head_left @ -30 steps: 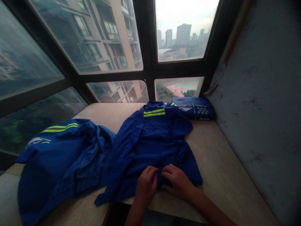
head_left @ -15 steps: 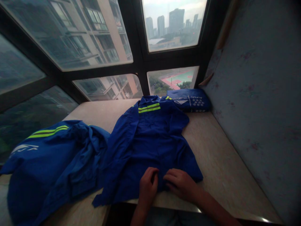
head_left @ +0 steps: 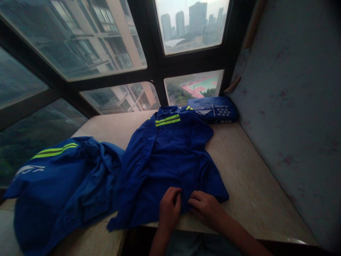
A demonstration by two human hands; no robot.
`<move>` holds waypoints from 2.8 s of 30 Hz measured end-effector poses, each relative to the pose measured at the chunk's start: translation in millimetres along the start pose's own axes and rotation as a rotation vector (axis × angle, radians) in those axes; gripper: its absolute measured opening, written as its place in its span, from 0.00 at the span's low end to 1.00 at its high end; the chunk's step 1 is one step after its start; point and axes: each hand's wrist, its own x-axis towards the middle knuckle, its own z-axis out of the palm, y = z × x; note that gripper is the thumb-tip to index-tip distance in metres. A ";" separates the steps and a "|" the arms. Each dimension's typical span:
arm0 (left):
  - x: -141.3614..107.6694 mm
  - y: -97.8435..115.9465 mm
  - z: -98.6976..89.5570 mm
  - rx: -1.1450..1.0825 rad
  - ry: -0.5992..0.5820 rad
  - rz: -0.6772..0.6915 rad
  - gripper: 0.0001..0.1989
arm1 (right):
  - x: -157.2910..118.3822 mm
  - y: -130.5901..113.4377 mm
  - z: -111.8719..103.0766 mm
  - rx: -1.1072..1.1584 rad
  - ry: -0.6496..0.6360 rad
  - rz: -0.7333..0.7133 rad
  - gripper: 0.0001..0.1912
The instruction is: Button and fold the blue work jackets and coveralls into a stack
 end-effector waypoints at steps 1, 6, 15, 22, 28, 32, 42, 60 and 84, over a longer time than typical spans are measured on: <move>-1.7 2.0 -0.4 0.017 0.009 -0.001 0.11 | 1.4 -1.1 -0.5 0.032 -0.004 0.038 0.07; -16.6 10.3 0.1 0.182 0.012 0.009 0.08 | 6.9 -2.4 -5.3 0.327 0.039 0.184 0.10; -28.5 4.8 10.5 0.313 -0.045 0.049 0.09 | 8.7 1.0 0.3 0.496 0.167 0.281 0.10; -25.6 -1.4 22.5 0.342 0.036 0.091 0.10 | 9.5 0.4 5.1 0.576 0.200 0.288 0.09; -24.1 -5.3 23.2 0.317 0.045 0.115 0.12 | 2.8 0.3 12.2 0.473 0.173 0.222 0.08; -23.9 -1.1 21.9 0.285 0.038 0.109 0.13 | 4.0 0.1 15.9 0.403 0.197 0.198 0.10; -20.7 -0.9 22.9 0.225 0.094 0.138 0.11 | 11.1 -7.5 23.5 0.173 0.278 0.299 0.09; -16.9 17.9 -18.5 0.245 -0.126 0.125 0.16 | 6.3 18.5 -52.5 -0.126 0.640 0.352 0.13; 40.0 -10.3 28.6 0.224 0.182 0.104 0.09 | 66.4 31.1 -1.4 0.282 0.250 0.301 0.09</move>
